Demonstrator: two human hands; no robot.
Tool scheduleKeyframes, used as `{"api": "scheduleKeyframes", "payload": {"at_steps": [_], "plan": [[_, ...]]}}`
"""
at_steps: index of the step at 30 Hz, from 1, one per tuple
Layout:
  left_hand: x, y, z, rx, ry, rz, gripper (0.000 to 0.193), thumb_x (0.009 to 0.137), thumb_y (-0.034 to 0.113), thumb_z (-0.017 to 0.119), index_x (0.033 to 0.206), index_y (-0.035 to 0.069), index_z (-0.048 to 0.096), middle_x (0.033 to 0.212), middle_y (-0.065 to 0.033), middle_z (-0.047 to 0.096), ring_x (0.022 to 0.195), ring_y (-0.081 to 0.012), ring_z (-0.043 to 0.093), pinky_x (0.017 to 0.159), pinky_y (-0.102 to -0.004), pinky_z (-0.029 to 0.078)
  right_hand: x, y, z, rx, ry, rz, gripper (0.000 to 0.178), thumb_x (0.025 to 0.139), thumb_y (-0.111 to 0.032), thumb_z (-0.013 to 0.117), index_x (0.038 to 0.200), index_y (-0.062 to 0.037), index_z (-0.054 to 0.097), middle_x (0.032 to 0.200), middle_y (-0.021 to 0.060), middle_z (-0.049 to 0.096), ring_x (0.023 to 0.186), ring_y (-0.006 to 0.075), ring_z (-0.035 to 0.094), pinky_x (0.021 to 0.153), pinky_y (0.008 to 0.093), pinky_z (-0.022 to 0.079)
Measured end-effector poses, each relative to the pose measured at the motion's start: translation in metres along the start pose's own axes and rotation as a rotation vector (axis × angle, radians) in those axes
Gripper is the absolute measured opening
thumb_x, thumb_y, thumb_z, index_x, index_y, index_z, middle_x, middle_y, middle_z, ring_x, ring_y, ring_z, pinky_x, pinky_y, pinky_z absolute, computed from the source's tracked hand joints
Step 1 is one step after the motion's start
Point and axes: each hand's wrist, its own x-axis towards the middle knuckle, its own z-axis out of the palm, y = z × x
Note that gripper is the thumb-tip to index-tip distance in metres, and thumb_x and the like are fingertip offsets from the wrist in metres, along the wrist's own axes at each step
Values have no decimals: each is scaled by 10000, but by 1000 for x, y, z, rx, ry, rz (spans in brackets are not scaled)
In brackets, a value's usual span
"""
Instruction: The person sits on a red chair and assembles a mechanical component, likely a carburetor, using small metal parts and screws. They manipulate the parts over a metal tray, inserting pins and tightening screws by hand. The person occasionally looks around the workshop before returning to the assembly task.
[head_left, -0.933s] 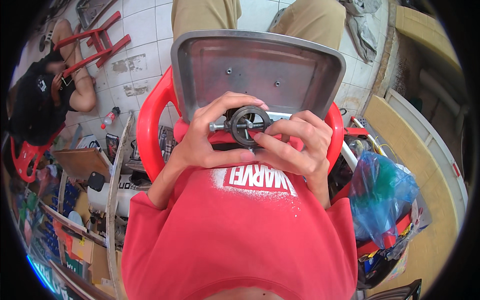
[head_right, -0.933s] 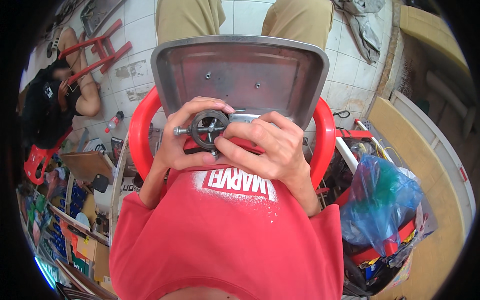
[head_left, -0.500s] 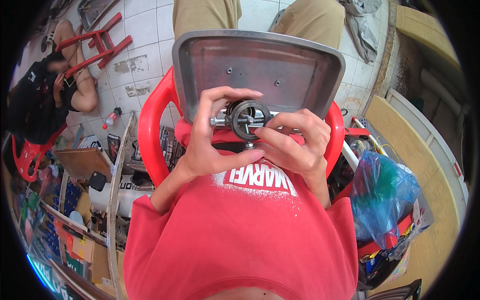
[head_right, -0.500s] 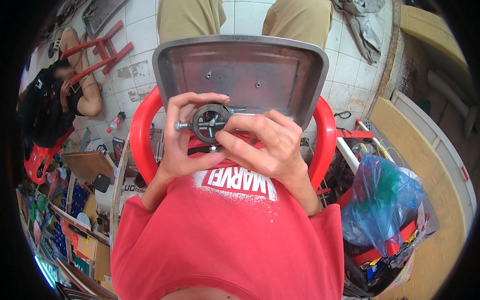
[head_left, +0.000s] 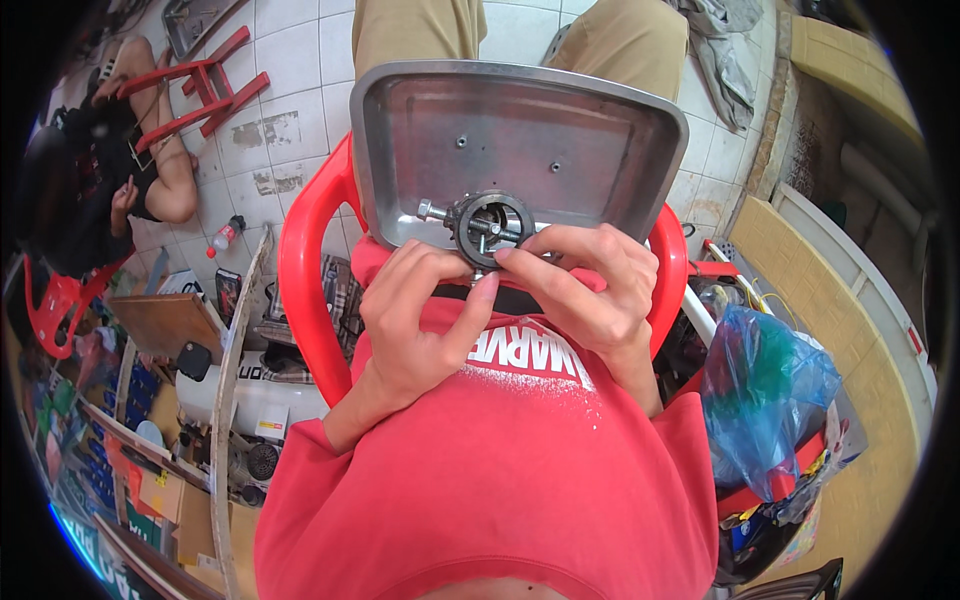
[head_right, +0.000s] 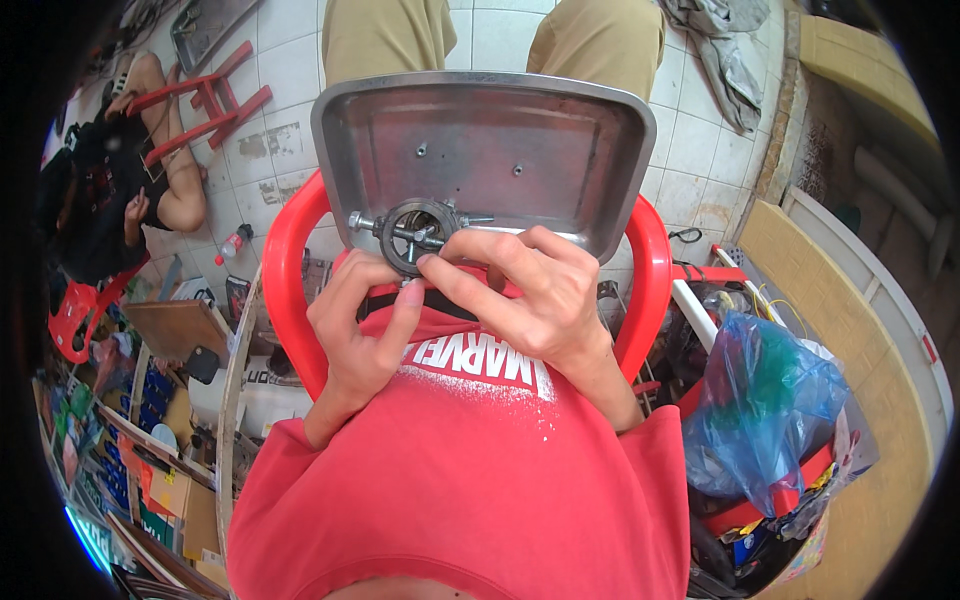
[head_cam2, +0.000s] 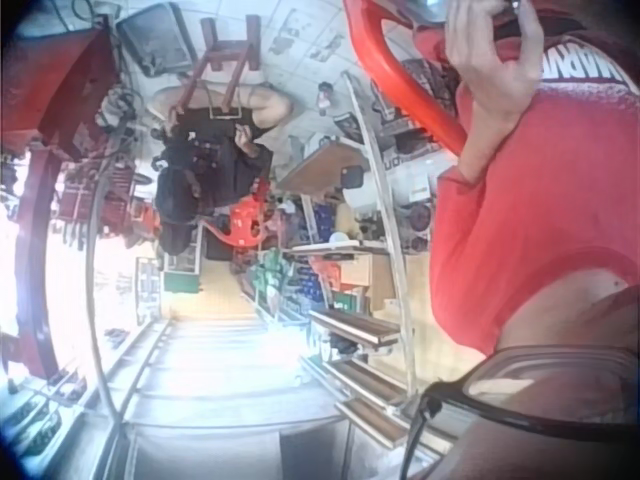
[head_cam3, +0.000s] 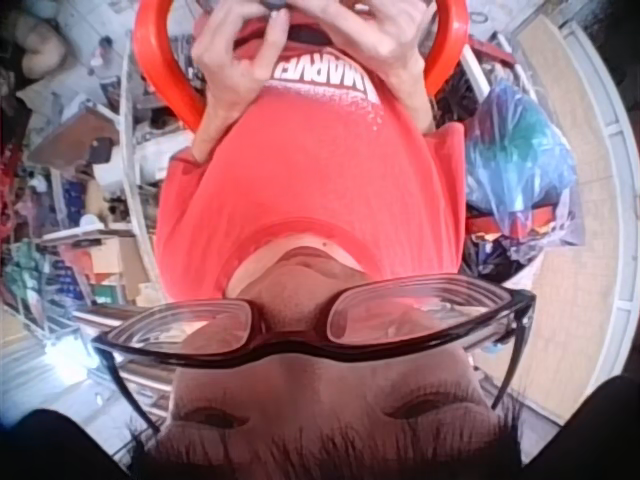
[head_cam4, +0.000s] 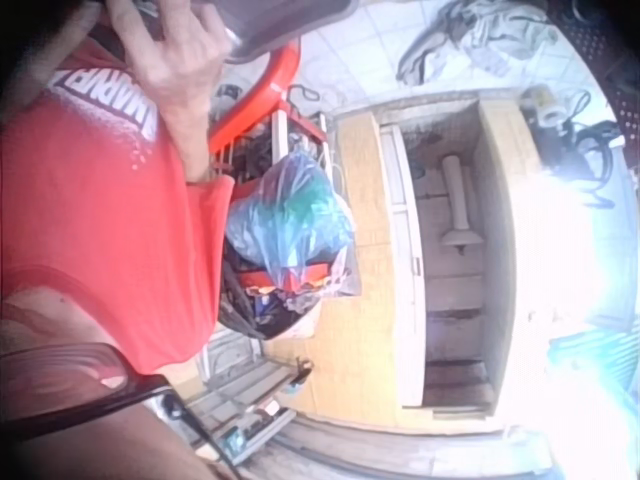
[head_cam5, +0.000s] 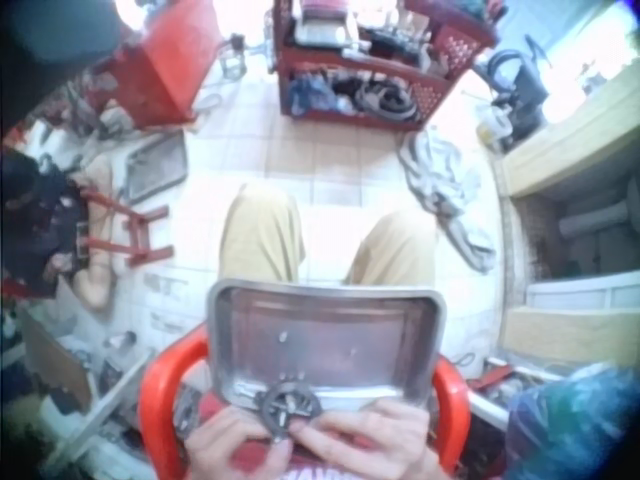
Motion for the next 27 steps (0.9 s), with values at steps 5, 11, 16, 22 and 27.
{"api": "scheduleKeyframes", "payload": {"at_steps": [5,11,16,22,27], "plan": [[3,-2,-5,119,4,162,124,794,7,746,838,10,631,763,-96,642,661,-264,615,614,-352,472,0,-5,12,65,170,100,260,673,-137,851,924,-129,785,921,-27,632,539,47,490,476,234,400],[-1,-8,-8,90,-25,139,147,818,-18,726,931,-13,632,846,-137,651,718,-288,631,653,-368,497,-2,-5,15,136,145,145,276,694,-140,884,943,-99,770,973,1,611,526,54,476,442,250,388],[-4,-13,-6,31,-37,111,169,899,-71,668,1050,-28,608,912,-148,662,791,-277,654,712,-371,521,-4,-5,16,205,144,137,298,709,-120,889,984,-93,778,985,21,602,525,61,484,441,254,393],[-12,-30,11,-261,95,202,300,910,-91,678,1165,-20,538,866,-159,658,726,-216,648,628,-323,511,-6,-6,18,250,143,122,289,721,-95,889,992,-84,790,973,38,593,548,70,515,452,258,421],[-11,-36,4,-141,87,299,349,881,-86,715,1192,-5,577,773,-103,646,571,-170,604,492,-269,450,-7,-7,16,305,122,71,271,719,-61,884,975,-79,796,956,39,584,573,77,547,467,243,455]]}}
